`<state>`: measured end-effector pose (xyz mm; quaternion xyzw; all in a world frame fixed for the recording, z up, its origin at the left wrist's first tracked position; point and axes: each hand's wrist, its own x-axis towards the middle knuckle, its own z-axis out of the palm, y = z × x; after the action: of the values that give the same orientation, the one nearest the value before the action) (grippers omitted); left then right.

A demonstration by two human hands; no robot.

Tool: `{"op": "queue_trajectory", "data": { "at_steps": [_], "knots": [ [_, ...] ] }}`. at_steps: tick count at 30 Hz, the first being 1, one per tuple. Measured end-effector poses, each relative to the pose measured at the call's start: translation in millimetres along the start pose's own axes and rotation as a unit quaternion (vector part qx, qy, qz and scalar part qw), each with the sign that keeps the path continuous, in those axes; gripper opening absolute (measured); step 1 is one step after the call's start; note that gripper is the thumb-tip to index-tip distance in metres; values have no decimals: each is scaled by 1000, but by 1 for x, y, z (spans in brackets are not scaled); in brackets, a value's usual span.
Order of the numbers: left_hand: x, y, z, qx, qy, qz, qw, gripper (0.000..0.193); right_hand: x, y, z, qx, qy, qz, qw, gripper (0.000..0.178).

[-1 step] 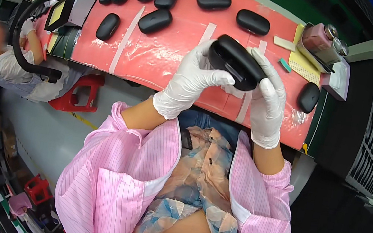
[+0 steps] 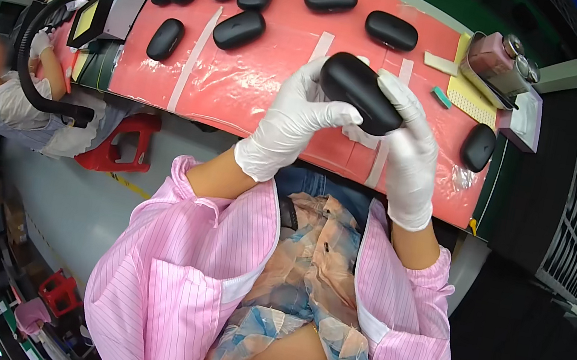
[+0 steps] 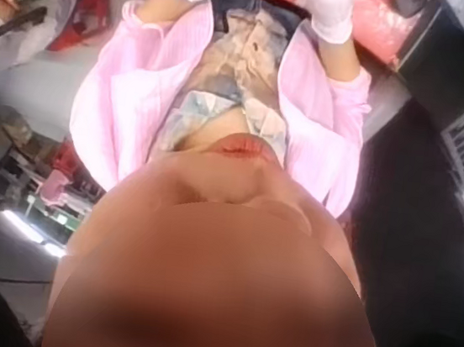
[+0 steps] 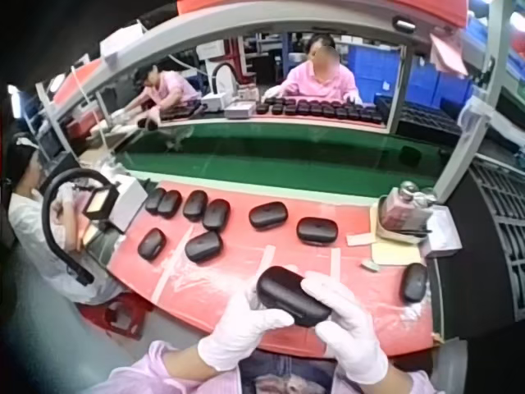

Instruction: Assembling wireless earbud charging cases by placing earbuds inside and wiping them with a cloth.

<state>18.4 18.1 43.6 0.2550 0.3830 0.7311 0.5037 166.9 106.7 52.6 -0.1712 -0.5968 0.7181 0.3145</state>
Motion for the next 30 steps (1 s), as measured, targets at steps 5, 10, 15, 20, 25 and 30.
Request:
{"op": "queue_trajectory", "data": {
  "at_steps": [5,10,15,20,25,30],
  "knots": [
    [-10,-2,2,47,-7,-4,999,67,9,4,-1,181,89,19,979,56],
    [-7,5,-1,38,3,-74,997,71,-8,-8,1,-458,95,-292,834,37],
    [-3,-2,2,76,-22,-76,994,70,-9,-2,-20,-143,165,-159,963,7],
    [0,-3,-7,-155,-34,-148,976,50,-47,1,-82,-430,351,-285,782,9],
    [9,-14,-27,-129,-79,-290,945,66,-100,16,-141,-704,297,-266,587,22],
    [1,-20,-13,-217,-78,-242,943,109,-118,13,-137,-737,165,-75,651,29]
  ]
}}
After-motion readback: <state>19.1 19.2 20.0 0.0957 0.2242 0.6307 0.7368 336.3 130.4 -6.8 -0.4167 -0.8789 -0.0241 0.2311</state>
